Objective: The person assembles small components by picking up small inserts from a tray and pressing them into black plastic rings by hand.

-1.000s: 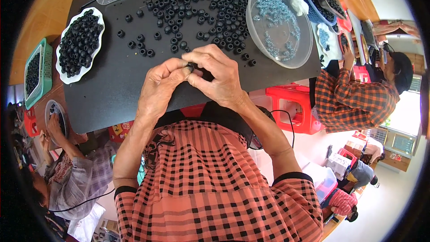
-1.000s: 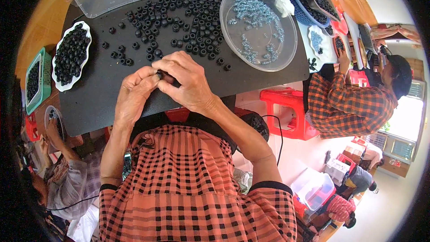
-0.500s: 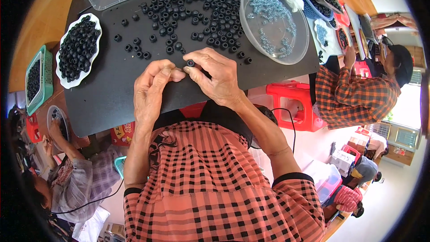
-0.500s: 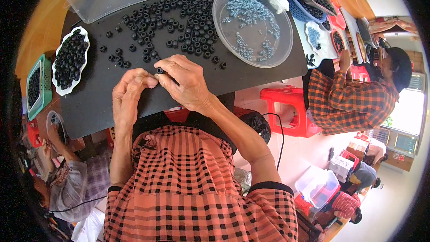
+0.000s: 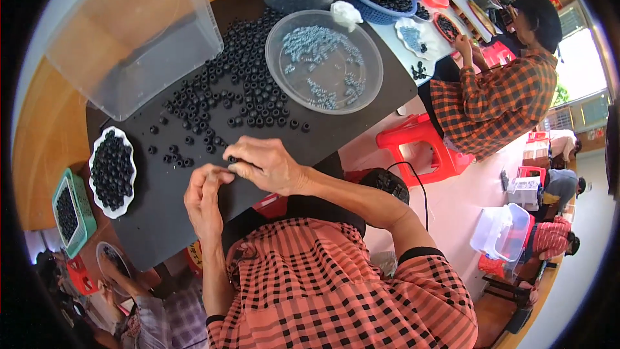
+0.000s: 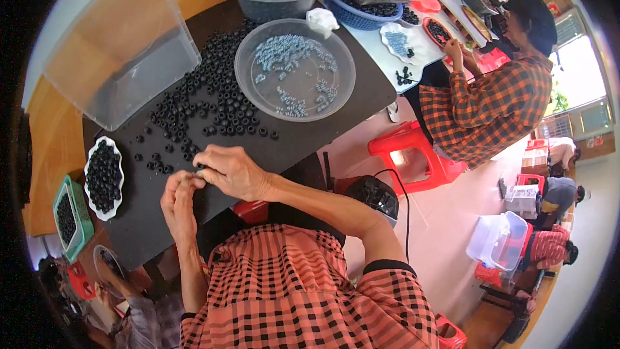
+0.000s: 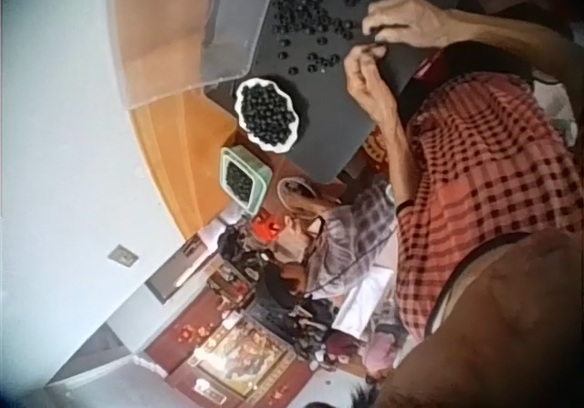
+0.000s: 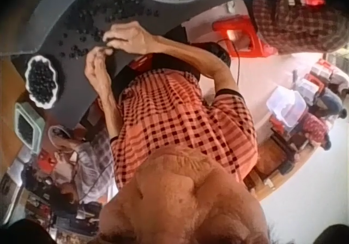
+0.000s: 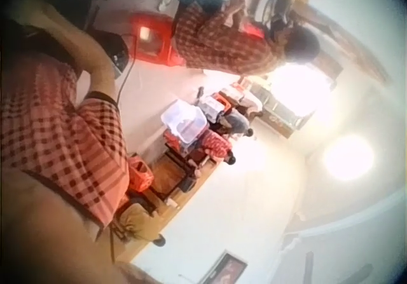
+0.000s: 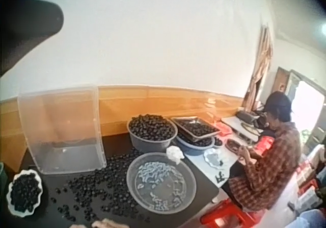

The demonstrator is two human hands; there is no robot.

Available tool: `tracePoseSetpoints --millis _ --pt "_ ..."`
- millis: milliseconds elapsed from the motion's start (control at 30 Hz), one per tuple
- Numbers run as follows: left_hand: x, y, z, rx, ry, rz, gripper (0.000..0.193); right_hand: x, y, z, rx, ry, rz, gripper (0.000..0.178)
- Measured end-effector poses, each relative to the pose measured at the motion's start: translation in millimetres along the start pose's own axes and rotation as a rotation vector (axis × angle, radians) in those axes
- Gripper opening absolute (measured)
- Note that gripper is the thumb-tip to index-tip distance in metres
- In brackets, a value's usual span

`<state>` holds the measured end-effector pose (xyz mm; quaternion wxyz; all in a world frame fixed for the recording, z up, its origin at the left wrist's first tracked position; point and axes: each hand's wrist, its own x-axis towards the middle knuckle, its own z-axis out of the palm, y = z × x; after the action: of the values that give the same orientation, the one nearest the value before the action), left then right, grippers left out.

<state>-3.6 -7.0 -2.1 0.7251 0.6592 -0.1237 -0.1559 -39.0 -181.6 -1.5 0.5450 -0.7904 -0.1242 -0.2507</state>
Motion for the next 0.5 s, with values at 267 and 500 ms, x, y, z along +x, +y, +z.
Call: tracePoseSetpoints --millis 267,500 --pt "-3 -2 -5 0.019 0.011 0.028 0.017 100 11 -98 -0.446 0.177 -0.211 0.018" --pt "-5 -1 -2 -0.009 0.013 -0.011 0.014 220 108 -230 -0.896 0.411 -0.164 0.028"
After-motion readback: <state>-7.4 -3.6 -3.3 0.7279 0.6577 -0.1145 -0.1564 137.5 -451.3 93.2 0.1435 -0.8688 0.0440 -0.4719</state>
